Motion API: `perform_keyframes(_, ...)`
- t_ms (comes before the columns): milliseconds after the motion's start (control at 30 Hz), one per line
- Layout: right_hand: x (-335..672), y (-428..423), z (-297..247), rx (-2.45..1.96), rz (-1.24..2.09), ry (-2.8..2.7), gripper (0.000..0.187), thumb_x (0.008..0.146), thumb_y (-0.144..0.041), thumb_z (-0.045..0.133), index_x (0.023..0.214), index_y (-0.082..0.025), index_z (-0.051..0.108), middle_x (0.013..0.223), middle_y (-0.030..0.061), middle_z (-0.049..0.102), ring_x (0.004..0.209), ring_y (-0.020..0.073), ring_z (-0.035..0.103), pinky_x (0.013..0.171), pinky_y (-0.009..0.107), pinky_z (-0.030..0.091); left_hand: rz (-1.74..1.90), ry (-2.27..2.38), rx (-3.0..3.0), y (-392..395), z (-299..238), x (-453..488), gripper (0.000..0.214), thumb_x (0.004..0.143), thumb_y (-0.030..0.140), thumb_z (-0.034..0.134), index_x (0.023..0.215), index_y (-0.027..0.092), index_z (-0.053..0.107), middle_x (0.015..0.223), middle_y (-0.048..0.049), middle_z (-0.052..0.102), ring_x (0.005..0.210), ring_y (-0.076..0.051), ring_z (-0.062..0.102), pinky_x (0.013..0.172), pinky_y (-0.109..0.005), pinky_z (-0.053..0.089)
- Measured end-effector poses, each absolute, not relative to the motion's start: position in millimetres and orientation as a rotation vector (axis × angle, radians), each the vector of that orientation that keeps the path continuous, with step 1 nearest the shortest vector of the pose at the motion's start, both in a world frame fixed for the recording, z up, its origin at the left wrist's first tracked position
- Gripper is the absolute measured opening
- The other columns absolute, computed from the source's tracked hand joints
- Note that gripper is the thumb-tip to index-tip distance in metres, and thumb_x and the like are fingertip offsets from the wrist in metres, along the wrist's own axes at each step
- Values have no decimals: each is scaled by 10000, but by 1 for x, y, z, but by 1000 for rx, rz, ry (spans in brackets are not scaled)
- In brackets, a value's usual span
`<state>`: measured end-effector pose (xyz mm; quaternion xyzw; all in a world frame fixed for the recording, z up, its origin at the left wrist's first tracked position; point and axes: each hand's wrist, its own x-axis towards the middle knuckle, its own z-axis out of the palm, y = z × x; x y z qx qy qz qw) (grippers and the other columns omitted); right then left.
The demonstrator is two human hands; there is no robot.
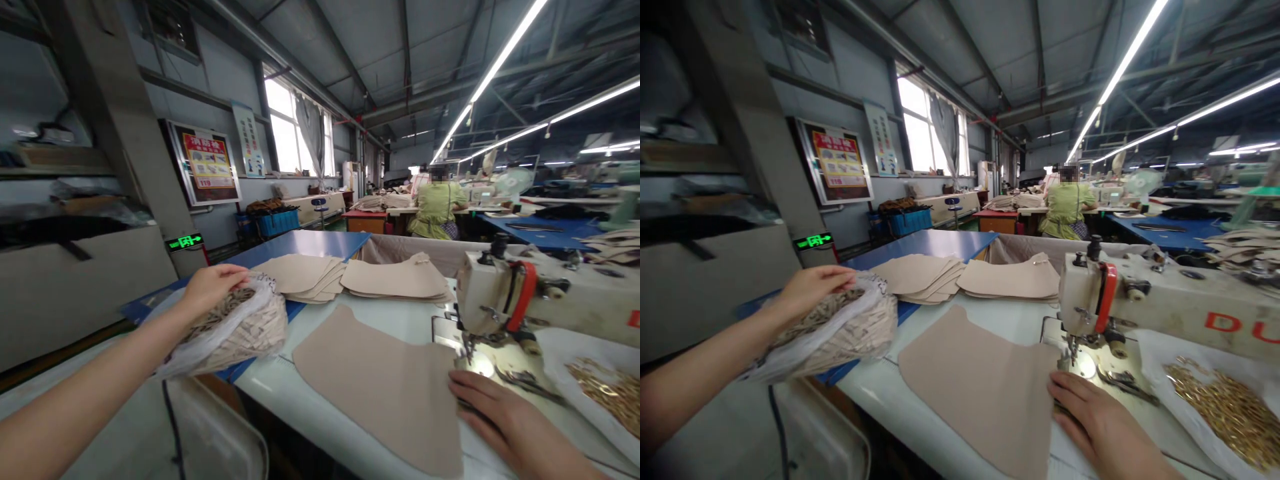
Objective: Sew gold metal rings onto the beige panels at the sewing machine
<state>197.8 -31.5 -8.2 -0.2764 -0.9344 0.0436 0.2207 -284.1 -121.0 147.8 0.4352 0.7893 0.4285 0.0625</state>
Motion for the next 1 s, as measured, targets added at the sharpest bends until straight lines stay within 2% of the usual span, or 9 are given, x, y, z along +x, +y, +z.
perform_keyframes(167, 196, -39, 11, -763, 303, -2670, 361, 908, -303, 467, 1222, -166, 582, 1290, 107, 547, 1188, 229, 511, 1023, 359, 402, 1242, 2028, 1422, -82, 122, -205, 484, 561, 559, 668, 830, 159, 629, 776, -43, 741, 775, -219, 673, 751, -316, 521)
perform_keyframes(367, 197, -37, 22, -694, 372, -2736, 367, 915, -264, 453, 1228, -99, 551, 1300, 119, 530, 1244, 190, 439, 1080, 282, 302, 942, 1521, 1520, -28, 59, -92, 342, 646, 505, 611, 771, 187, 615, 788, -63, 742, 741, -228, 687, 722, -349, 532)
perform_keyframes(533, 197, -36, 18, -712, 334, -2701, 363, 902, -248, 453, 1220, -98, 541, 1303, 117, 522, 1246, 192, 424, 1080, 293, 290, 948, 1341, 1456, 6, 35, -40, 270, 706, 427, 561, 814, 182, 589, 835, -72, 738, 770, -204, 683, 737, -328, 521)
perform_keyframes(700, 200, -41, 15, -785, 186, -2707, 348, 925, -278, 425, 1222, -131, 530, 1305, 100, 523, 1245, 199, 420, 1096, 341, 243, 913, 1290, 1463, 14, 17, -22, 297, 651, 465, 590, 774, 195, 593, 760, -63, 730, 733, -224, 684, 699, -328, 528)
perform_keyframes(767, 208, -45, 17, -795, 88, -2696, 325, 933, -291, 418, 1188, -141, 550, 1280, 94, 546, 1241, 204, 422, 1088, 349, 255, 911, 1296, 1484, 15, 13, -22, 301, 628, 482, 607, 759, 211, 612, 735, -45, 730, 741, -234, 686, 706, -324, 531)
perform_keyframes(833, 223, -49, 20, -799, -15, -2629, 287, 931, -264, 421, 1139, -141, 576, 1210, 92, 595, 1194, 206, 468, 1050, 343, 317, 911, 1315, 1495, 15, 12, -24, 289, 627, 481, 618, 756, 222, 633, 731, -33, 735, 753, -239, 690, 710, -314, 536)
perform_keyframes(933, 257, -46, 28, -915, -124, -2404, 245, 916, -191, 421, 1078, -152, 601, 1050, 90, 664, 1019, 199, 577, 906, 324, 444, 919, 1343, 1474, 15, 16, -25, 255, 636, 442, 646, 760, 219, 654, 730, -31, 745, 761, -237, 694, 708, -295, 540)
perform_keyframes(1000, 283, -36, 32, -1124, -146, -2234, 244, 913, -175, 407, 1044, -171, 613, 991, 93, 671, 912, 192, 611, 802, 313, 481, 938, 1354, 1457, 14, 20, -22, 239, 630, 421, 668, 750, 215, 664, 713, -29, 747, 754, -234, 695, 694, -281, 543)
